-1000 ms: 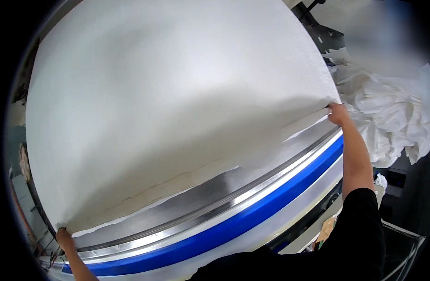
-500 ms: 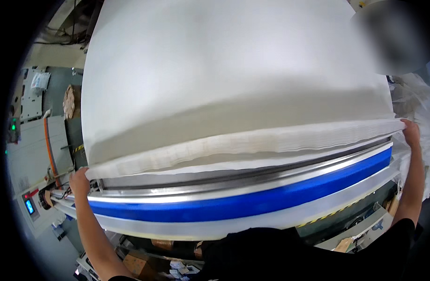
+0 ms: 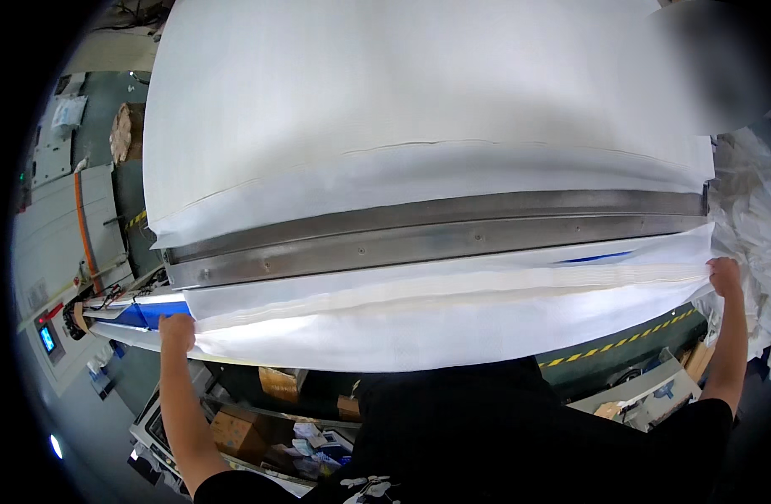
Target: The person repeatedly folds a large white sheet of material on a metal table. They align the sheet, fold it in half, and smooth the crease with their hands. This folding process is performed multiple times in a repetitive sequence.
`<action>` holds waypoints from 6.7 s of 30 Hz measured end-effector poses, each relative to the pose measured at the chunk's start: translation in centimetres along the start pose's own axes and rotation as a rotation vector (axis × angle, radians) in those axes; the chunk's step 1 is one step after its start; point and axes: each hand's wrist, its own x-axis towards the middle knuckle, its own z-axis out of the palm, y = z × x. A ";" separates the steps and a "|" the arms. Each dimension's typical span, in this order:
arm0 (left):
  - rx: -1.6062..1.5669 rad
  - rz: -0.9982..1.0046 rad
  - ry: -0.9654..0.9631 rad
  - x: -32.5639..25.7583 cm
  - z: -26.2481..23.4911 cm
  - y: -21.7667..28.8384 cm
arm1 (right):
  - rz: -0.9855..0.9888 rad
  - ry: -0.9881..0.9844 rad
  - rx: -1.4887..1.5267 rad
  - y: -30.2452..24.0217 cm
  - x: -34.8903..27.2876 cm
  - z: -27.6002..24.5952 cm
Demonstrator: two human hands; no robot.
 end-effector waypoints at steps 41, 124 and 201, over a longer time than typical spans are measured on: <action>-0.660 -0.500 0.744 6.6 -0.6 6.5 | 0.063 -0.219 0.279 -12.3 1.5 -1.0; -0.916 -0.402 1.499 11.6 -7.3 -0.5 | -1.077 0.603 1.029 -82.2 3.5 -64.3; -0.052 -0.338 -0.142 5.1 3.8 5.2 | -0.067 0.093 -0.157 3.4 2.1 16.4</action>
